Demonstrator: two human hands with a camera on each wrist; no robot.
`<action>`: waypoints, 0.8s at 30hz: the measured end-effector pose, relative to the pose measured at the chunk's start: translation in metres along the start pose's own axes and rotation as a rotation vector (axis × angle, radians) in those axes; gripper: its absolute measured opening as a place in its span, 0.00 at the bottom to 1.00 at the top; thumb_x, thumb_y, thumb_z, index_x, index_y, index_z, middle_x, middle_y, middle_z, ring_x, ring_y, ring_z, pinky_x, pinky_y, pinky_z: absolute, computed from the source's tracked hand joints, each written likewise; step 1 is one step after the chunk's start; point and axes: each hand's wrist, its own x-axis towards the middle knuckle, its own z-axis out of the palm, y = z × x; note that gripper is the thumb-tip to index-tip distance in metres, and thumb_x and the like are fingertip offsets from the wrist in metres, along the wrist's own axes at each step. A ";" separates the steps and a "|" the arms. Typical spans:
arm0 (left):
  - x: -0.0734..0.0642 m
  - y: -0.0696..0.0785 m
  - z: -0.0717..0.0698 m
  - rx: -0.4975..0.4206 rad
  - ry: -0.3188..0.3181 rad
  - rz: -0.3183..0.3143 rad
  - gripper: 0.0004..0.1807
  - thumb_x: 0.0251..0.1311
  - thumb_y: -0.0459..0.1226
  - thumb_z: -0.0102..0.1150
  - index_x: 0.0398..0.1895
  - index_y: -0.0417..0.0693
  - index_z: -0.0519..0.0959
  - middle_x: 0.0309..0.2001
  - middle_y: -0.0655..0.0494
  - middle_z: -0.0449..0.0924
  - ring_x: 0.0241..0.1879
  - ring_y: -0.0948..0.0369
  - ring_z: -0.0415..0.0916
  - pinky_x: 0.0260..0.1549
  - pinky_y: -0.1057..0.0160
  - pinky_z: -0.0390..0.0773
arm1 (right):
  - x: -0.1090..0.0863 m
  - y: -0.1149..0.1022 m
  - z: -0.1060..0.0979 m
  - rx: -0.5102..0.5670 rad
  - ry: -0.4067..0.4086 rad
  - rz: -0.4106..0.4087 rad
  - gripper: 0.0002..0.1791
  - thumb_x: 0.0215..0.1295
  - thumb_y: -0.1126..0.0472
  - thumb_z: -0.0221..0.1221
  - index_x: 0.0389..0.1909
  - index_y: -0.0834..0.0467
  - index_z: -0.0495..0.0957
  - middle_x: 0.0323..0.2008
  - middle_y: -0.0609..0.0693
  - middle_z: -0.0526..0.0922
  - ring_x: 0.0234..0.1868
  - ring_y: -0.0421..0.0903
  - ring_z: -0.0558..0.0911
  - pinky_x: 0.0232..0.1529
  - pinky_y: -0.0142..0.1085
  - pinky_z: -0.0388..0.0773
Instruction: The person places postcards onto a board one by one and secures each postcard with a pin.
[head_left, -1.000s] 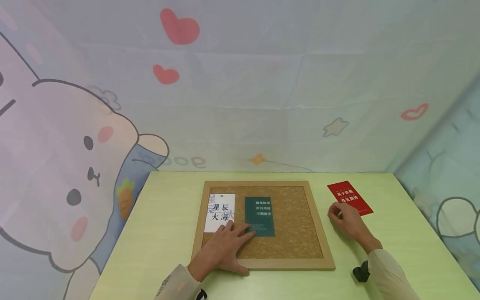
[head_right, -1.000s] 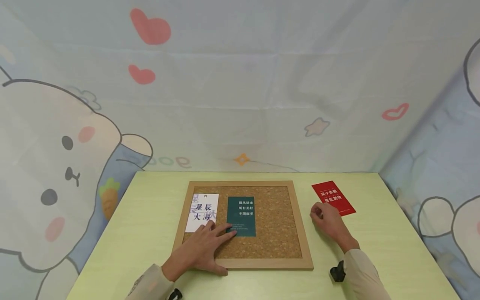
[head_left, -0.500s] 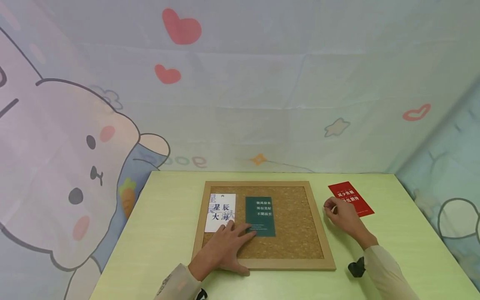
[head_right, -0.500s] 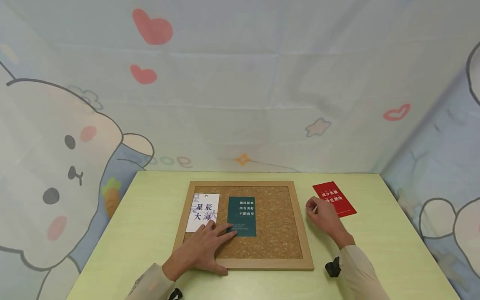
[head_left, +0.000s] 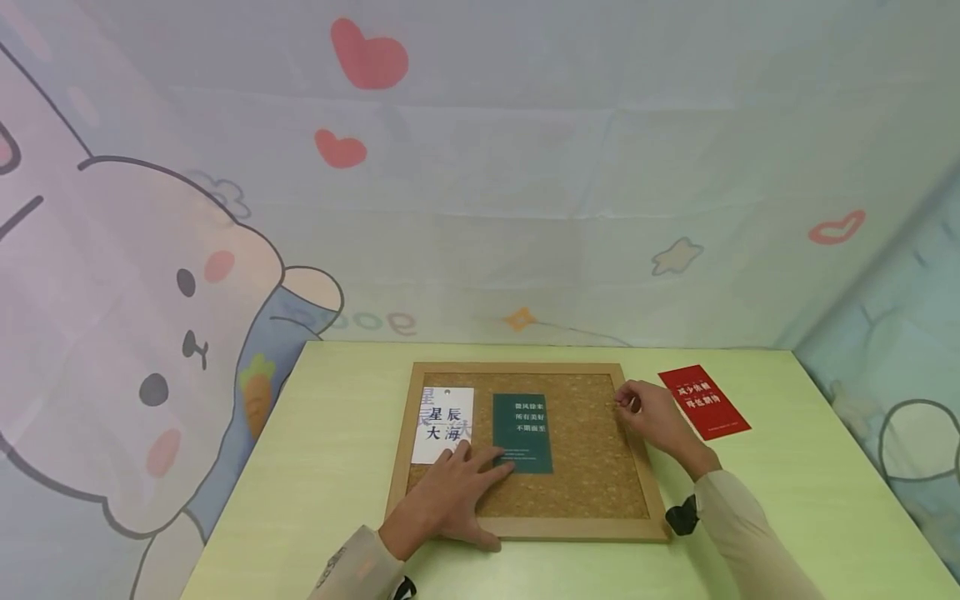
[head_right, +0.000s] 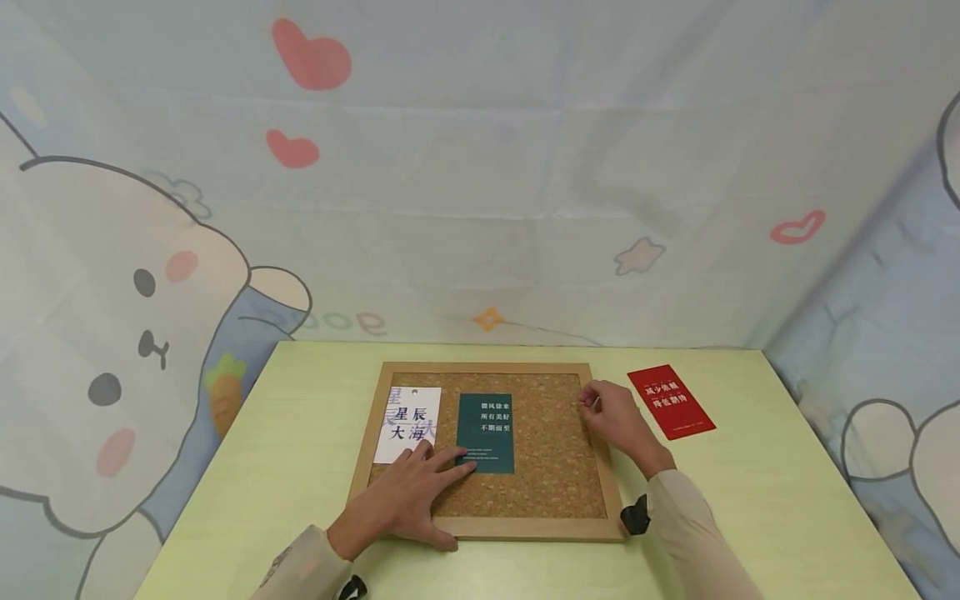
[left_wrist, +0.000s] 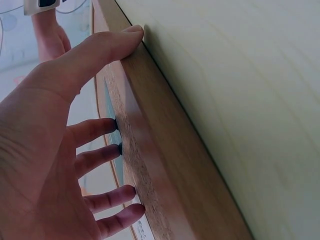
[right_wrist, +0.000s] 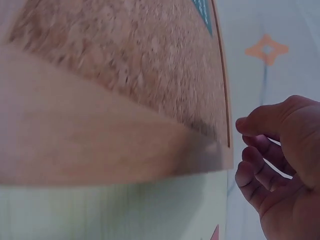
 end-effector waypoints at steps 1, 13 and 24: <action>0.000 0.000 0.000 0.003 0.001 0.000 0.58 0.42 0.75 0.68 0.79 0.66 0.66 0.76 0.59 0.64 0.64 0.48 0.66 0.60 0.45 0.72 | 0.003 -0.002 0.002 -0.005 0.002 -0.005 0.04 0.66 0.71 0.66 0.40 0.63 0.82 0.33 0.49 0.81 0.35 0.47 0.77 0.33 0.36 0.76; -0.001 0.001 -0.002 0.011 0.007 0.004 0.58 0.42 0.75 0.68 0.78 0.66 0.67 0.76 0.58 0.64 0.62 0.49 0.67 0.58 0.47 0.73 | 0.030 -0.033 0.024 -0.003 -0.041 -0.091 0.04 0.69 0.69 0.64 0.42 0.65 0.84 0.35 0.50 0.83 0.35 0.45 0.79 0.38 0.43 0.78; -0.002 0.001 -0.003 0.018 0.008 0.006 0.58 0.42 0.75 0.67 0.79 0.65 0.67 0.76 0.57 0.64 0.60 0.50 0.67 0.57 0.49 0.73 | 0.049 -0.063 0.044 -0.042 -0.096 -0.216 0.02 0.68 0.67 0.65 0.36 0.62 0.84 0.30 0.46 0.82 0.32 0.44 0.78 0.36 0.42 0.77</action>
